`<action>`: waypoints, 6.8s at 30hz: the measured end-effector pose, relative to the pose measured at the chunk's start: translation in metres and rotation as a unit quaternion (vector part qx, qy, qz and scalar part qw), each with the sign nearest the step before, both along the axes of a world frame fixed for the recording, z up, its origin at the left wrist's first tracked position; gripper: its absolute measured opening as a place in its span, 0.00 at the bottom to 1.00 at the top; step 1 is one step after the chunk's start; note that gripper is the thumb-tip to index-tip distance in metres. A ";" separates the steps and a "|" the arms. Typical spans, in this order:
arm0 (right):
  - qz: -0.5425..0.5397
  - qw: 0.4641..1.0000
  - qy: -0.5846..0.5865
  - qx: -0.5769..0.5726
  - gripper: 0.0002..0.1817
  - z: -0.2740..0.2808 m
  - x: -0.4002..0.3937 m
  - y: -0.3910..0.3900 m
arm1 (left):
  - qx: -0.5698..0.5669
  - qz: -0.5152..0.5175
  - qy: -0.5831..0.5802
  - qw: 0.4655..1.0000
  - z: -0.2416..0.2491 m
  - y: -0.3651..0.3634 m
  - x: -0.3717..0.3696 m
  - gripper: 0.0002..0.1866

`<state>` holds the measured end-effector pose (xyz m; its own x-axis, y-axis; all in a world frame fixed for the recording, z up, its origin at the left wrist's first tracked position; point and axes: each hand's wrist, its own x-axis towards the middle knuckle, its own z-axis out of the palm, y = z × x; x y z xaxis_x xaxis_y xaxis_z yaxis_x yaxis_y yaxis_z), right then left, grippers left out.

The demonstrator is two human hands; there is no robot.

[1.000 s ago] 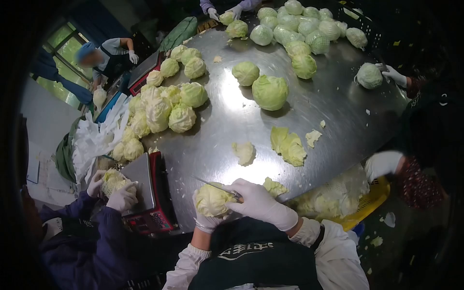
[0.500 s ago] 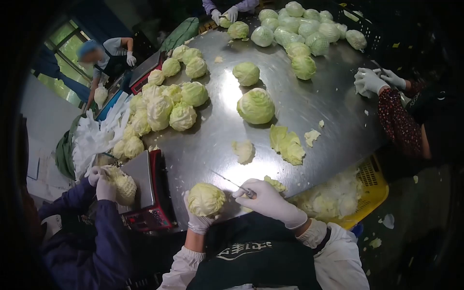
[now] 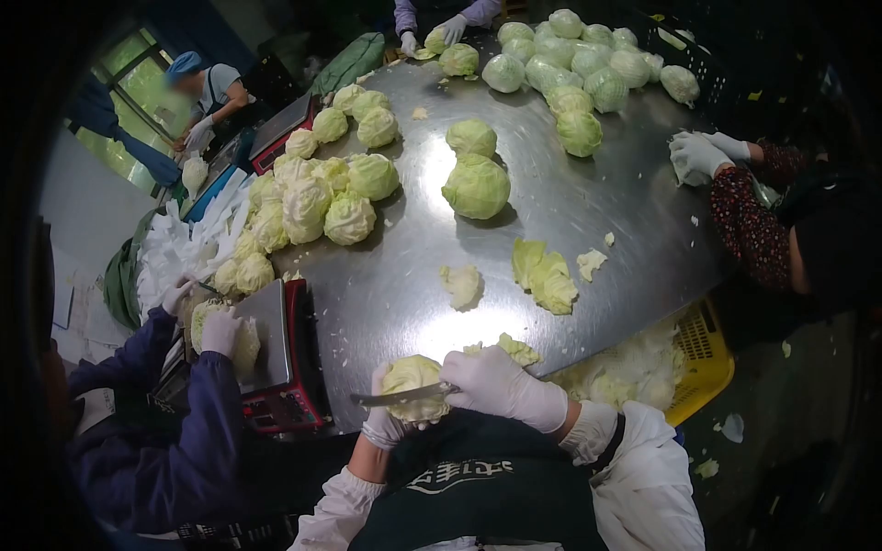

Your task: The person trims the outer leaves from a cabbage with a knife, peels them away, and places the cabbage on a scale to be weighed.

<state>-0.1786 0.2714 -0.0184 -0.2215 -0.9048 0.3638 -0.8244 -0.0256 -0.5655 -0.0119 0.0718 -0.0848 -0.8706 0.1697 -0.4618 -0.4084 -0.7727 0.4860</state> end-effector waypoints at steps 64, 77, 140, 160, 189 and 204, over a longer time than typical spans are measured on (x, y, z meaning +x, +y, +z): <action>-0.301 0.885 -0.353 0.039 0.21 -0.046 0.018 0.080 | -0.576 -0.044 0.167 0.799 0.023 -0.017 -0.104 0.69; -0.190 0.931 -0.283 0.129 0.21 -0.050 0.052 0.069 | -0.681 0.191 0.115 0.698 -0.007 0.038 -0.029 0.44; -0.333 0.900 -0.280 0.034 0.25 -0.075 -0.020 0.029 | -0.326 0.411 -0.051 0.850 0.006 -0.005 0.083 0.52; -0.201 0.907 -0.348 0.128 0.14 -0.104 -0.005 0.020 | -0.500 0.211 0.074 0.837 -0.012 0.015 0.101 0.65; -0.002 0.820 -0.572 0.015 0.41 -0.057 0.075 -0.006 | -0.553 0.305 0.017 0.775 0.019 0.055 0.071 0.68; -0.124 0.984 -0.049 0.121 0.33 -0.024 0.058 -0.003 | -0.773 0.143 -0.015 0.618 0.026 0.050 0.019 0.56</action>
<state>-0.1209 0.2682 -0.0420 -0.4702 -0.8757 0.1097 -0.7292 0.3155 -0.6072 0.0069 0.1218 -0.0583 -0.7499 -0.6534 0.1036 -0.3897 0.5628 0.7290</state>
